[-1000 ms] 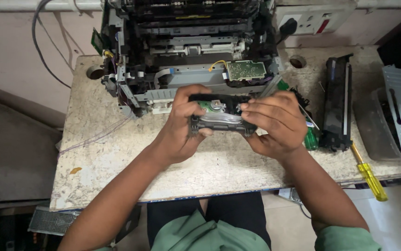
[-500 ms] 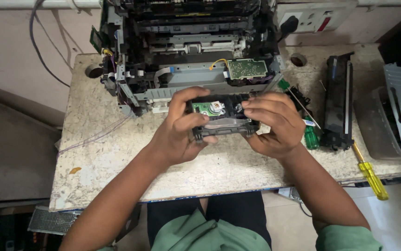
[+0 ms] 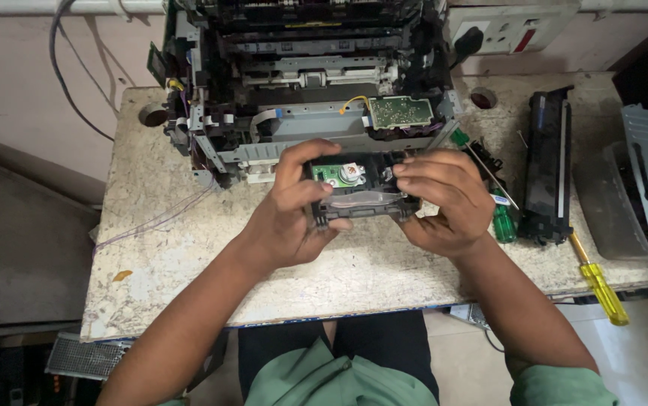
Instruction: The person cleans a small transparent plastic part with a cotton swab, then inserts it into a black plastic housing with a circuit board. They use a green screwdriver to tighten screws on the housing, completing the assembly of the component.
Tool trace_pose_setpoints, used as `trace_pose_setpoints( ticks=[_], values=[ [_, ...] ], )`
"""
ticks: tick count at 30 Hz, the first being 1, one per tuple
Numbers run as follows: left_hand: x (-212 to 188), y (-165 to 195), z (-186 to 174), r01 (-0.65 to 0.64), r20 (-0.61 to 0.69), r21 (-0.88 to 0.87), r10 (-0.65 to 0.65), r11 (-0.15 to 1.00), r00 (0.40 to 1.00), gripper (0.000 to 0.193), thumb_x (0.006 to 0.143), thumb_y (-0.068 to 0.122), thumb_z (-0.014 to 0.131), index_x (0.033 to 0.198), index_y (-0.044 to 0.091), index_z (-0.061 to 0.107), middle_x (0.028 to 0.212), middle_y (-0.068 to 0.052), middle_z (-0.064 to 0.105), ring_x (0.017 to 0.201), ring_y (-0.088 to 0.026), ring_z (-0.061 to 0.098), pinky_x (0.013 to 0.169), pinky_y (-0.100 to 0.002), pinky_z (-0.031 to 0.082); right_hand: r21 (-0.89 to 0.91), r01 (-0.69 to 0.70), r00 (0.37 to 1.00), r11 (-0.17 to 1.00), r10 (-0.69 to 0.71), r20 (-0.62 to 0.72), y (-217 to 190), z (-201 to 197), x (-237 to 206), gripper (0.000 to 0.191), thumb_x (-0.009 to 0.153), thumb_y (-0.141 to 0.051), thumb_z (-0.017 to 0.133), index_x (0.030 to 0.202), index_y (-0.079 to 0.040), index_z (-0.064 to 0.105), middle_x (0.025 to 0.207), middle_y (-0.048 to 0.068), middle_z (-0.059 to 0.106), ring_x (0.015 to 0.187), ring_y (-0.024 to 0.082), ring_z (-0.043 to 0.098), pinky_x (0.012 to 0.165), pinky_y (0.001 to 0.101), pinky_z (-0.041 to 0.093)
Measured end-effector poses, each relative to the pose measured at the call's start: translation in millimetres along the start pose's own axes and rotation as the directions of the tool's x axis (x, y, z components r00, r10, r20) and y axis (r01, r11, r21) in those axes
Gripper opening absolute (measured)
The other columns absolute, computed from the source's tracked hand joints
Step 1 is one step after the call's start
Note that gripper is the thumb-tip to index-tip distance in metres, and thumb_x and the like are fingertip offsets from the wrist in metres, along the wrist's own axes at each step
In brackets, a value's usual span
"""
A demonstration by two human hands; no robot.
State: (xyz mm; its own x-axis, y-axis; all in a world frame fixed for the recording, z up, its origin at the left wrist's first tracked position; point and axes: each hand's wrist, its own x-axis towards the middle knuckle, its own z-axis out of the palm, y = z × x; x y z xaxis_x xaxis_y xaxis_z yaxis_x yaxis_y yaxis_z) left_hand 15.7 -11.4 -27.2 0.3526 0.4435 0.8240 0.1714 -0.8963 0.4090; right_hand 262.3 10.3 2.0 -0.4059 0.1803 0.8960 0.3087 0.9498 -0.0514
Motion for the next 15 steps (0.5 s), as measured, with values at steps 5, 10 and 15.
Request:
trace_pose_setpoints(
  ticks=[5, 10, 15],
  values=[
    [-0.2, 2.0, -1.9, 0.032, 0.015, 0.02, -0.032, 0.999, 0.999, 0.05, 0.107, 0.03, 0.064, 0.135, 0.027, 0.023, 0.145, -0.023, 0.04, 0.14, -0.04, 0.048, 0.11, -0.053, 0.058, 0.078, 0.008, 1.0, 0.997, -0.007, -0.008, 3.8, -0.2, -4.3, 0.049, 0.081, -0.005, 0.086, 0.116, -0.009, 0.053, 0.114, 0.011, 0.069, 0.107, 0.026, 0.07, 0.089, 0.0379, 0.056],
    [0.3, 7.2, -8.8, 0.057, 0.066, 0.022, -0.058, 0.998, 0.996, 0.038, 0.109, 0.027, 0.061, 0.134, 0.03, 0.033, 0.148, -0.025, 0.037, 0.139, -0.039, 0.051, 0.101, -0.044, 0.062, 0.053, 0.019, 1.0, 0.998, -0.019, -0.002, 3.3, -1.0, -6.8, 0.051, 0.082, -0.005, 0.088, 0.114, -0.011, 0.049, 0.115, 0.011, 0.067, 0.105, 0.026, 0.07, 0.088, 0.0379, 0.056],
    [2.7, 10.5, -10.8, 0.081, 0.086, 0.038, -0.084, 0.996, 0.993, 0.034, 0.109, 0.03, 0.06, 0.132, 0.029, 0.035, 0.147, -0.025, 0.038, 0.13, -0.037, 0.056, 0.097, -0.042, 0.062, 0.048, 0.004, 1.0, 0.999, -0.004, -0.005, 2.2, -1.4, -4.8, 0.049, 0.078, -0.007, 0.088, 0.111, -0.011, 0.051, 0.11, 0.011, 0.068, 0.103, 0.026, 0.069, 0.086, 0.0385, 0.056]
  ],
)
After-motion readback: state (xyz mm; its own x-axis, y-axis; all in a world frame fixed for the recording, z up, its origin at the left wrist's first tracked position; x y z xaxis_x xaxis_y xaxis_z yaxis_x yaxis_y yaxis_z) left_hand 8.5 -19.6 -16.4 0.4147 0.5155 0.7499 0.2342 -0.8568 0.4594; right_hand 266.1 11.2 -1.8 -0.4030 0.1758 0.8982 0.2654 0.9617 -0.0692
